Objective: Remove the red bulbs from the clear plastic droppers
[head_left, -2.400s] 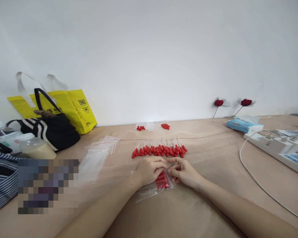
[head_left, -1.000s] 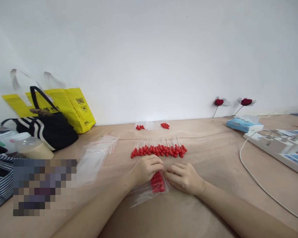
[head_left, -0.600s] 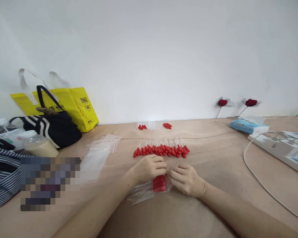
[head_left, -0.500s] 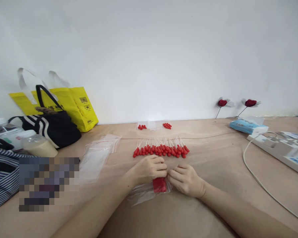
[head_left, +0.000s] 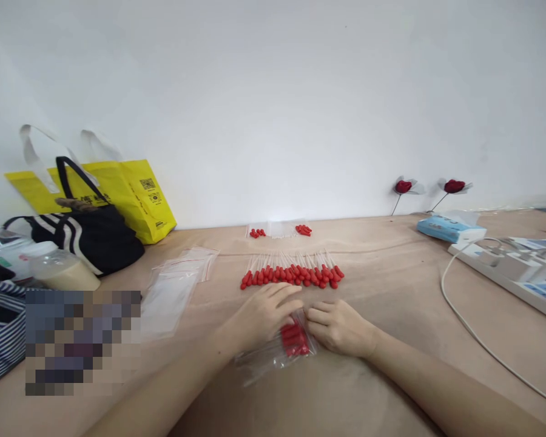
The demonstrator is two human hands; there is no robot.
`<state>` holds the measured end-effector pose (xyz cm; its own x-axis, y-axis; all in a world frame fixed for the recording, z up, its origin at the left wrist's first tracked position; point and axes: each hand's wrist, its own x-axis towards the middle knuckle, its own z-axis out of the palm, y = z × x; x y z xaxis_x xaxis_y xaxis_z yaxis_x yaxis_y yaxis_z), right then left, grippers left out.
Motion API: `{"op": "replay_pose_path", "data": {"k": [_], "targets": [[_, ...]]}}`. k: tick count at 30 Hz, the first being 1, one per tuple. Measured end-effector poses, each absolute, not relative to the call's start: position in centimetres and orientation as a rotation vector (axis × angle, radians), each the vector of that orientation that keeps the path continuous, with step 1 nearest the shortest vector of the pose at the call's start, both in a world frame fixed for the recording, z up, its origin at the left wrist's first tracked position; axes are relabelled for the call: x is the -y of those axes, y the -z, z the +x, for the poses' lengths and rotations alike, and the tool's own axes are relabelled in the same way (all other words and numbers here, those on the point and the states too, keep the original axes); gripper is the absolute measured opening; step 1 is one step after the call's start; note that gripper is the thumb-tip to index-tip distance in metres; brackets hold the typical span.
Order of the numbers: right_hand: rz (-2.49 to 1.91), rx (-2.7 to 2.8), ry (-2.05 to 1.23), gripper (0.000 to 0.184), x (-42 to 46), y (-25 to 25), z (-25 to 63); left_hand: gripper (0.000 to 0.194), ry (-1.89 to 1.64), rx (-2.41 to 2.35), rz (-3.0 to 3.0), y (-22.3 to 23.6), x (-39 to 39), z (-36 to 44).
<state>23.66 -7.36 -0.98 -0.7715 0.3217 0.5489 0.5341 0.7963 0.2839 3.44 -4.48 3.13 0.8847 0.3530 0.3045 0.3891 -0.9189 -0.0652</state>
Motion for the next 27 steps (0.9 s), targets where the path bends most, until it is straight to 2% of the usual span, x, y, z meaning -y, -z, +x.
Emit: {"op": "replay_pose_path", "data": {"k": [4,7,13,27], "targets": [[-0.673,2.500,0.463,0.028,7.3,1.0,23.7,0.055,0.396,0.891,-3.100,-1.9,7.1,1.0],[-0.643,2.515,0.296,0.027,7.3,1.0,23.6,0.065,0.315,1.045,-3.203,-1.2,7.9,-0.3],[-0.702,2.464,-0.081,0.018,7.4,0.8,23.8,0.065,0.216,1.222,-3.318,-1.4,7.2,-0.6],[-0.753,2.586,-0.343,0.028,7.7,-0.6,24.1,0.059,0.247,1.215,-3.364,-1.2,6.8,-1.1]]}}
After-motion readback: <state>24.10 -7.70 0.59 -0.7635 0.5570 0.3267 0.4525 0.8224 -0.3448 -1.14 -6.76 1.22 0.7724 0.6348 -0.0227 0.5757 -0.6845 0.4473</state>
